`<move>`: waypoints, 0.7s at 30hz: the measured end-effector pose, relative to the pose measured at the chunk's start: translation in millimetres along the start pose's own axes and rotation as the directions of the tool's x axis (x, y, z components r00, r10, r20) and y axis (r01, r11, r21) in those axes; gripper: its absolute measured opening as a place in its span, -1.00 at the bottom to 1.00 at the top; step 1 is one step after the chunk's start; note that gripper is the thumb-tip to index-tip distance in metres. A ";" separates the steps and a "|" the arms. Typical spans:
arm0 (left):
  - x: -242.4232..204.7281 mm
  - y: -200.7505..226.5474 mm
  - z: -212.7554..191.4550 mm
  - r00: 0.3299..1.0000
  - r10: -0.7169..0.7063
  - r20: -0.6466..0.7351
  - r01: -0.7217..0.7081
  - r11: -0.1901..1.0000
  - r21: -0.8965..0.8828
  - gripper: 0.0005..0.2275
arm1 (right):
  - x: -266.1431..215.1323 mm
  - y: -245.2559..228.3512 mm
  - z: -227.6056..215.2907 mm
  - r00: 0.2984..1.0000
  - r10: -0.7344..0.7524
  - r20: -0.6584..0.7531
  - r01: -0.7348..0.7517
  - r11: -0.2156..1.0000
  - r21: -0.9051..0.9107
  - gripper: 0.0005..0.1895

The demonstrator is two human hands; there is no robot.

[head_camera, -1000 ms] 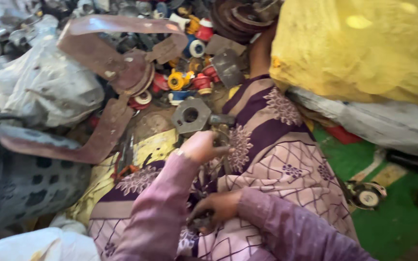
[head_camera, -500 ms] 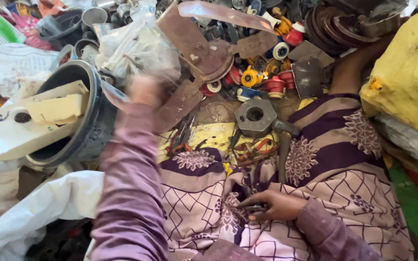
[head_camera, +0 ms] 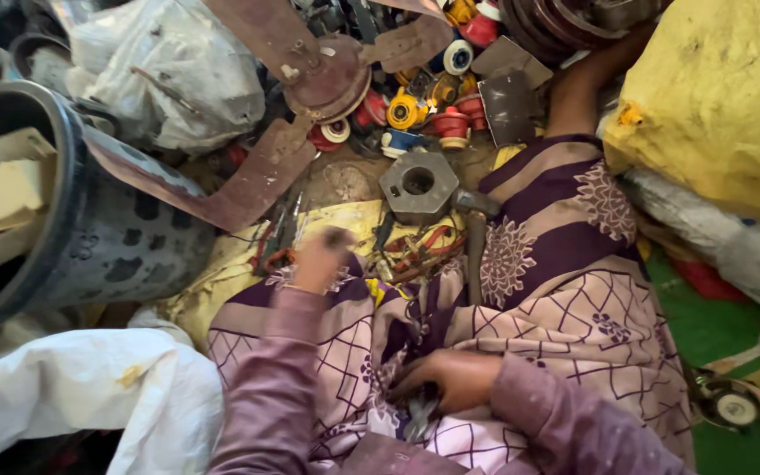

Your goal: The person sits on the floor and uses pliers to strip the insulation from copper wires. They repeatedly cut and pull the insulation off, separating the copper strands from the outer coating.

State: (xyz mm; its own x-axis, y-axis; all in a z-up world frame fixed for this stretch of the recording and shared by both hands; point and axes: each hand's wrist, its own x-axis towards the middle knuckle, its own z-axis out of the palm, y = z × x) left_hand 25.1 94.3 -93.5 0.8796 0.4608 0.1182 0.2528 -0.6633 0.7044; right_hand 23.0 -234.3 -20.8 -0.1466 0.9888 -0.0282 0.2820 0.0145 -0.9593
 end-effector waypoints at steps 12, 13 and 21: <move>-1.7 14.1 107.9 0.989 -0.052 -0.141 0.039 0.995 -0.092 -0.92 | -1.0 15.4 -27.6 0.985 0.114 0.129 -0.128 0.986 0.106 -0.10; 3.6 11.3 95.9 0.991 -0.083 -0.106 0.059 0.976 -0.209 -0.93 | -2.8 14.8 -30.0 0.973 0.155 0.173 -0.176 0.978 0.111 -0.10; 7.4 53.7 16.4 0.974 -0.176 0.144 0.186 0.249 -0.951 -0.89 | -3.8 29.7 -49.2 0.885 0.448 -0.125 -0.265 0.707 0.656 -0.35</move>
State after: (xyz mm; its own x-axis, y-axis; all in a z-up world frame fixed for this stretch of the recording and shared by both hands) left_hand 51.9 52.4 -66.3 0.8702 0.4804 -0.1095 -0.1569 0.4809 0.8626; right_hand 78.6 -230.4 -35.4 0.1149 0.9006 -0.4193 -0.3837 -0.3491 -0.8549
